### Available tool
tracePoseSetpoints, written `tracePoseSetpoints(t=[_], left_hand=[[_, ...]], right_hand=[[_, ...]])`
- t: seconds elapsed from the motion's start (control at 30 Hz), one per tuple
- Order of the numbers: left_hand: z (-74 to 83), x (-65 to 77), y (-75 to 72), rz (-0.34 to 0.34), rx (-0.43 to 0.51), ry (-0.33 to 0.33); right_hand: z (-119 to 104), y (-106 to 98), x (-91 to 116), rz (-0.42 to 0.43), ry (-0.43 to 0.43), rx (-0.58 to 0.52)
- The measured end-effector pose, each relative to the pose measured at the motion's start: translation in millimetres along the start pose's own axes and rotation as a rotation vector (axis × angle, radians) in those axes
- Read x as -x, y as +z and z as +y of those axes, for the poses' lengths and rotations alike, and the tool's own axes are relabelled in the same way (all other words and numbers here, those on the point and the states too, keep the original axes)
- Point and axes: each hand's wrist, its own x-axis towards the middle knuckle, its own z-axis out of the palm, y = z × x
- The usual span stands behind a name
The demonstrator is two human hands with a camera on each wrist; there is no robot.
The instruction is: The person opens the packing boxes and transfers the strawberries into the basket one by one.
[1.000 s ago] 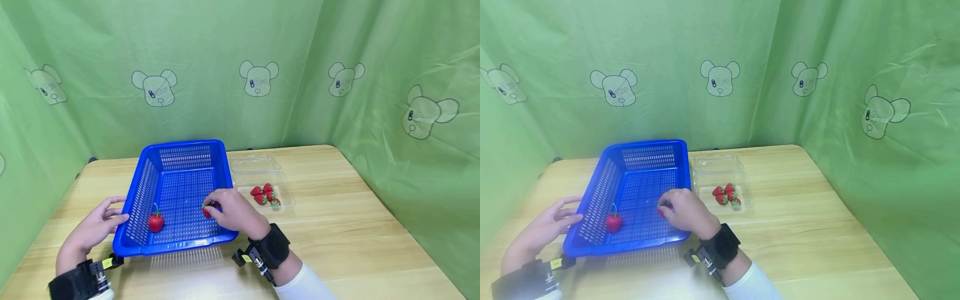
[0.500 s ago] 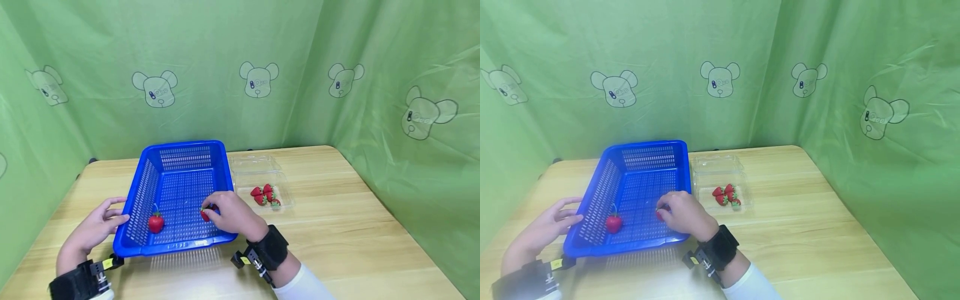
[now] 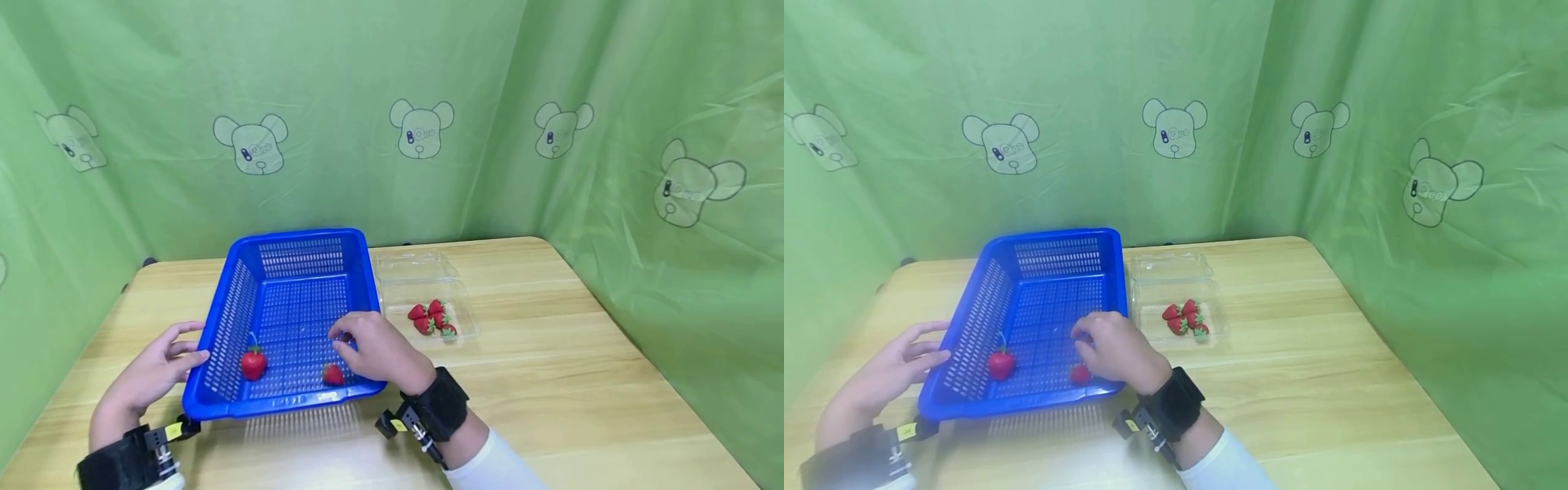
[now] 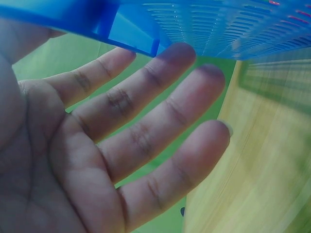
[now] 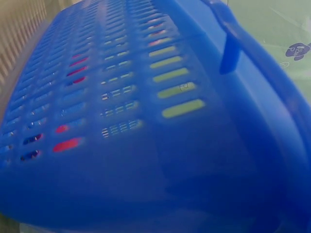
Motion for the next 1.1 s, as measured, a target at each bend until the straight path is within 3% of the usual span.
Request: tracePoseSetpoints(t=[0.53,1.1], left_hand=[[2.3,-0.5,1.8,-0.006,-0.016,-0.009],[1.6,0.8,1.5,-0.010,-0.009,-0.014]], right_hand=[[2.8,-11.8,4.0,0.038,0.069,-0.014],[32.7,-37.8,10.5,0.173,0.206,-0.078]])
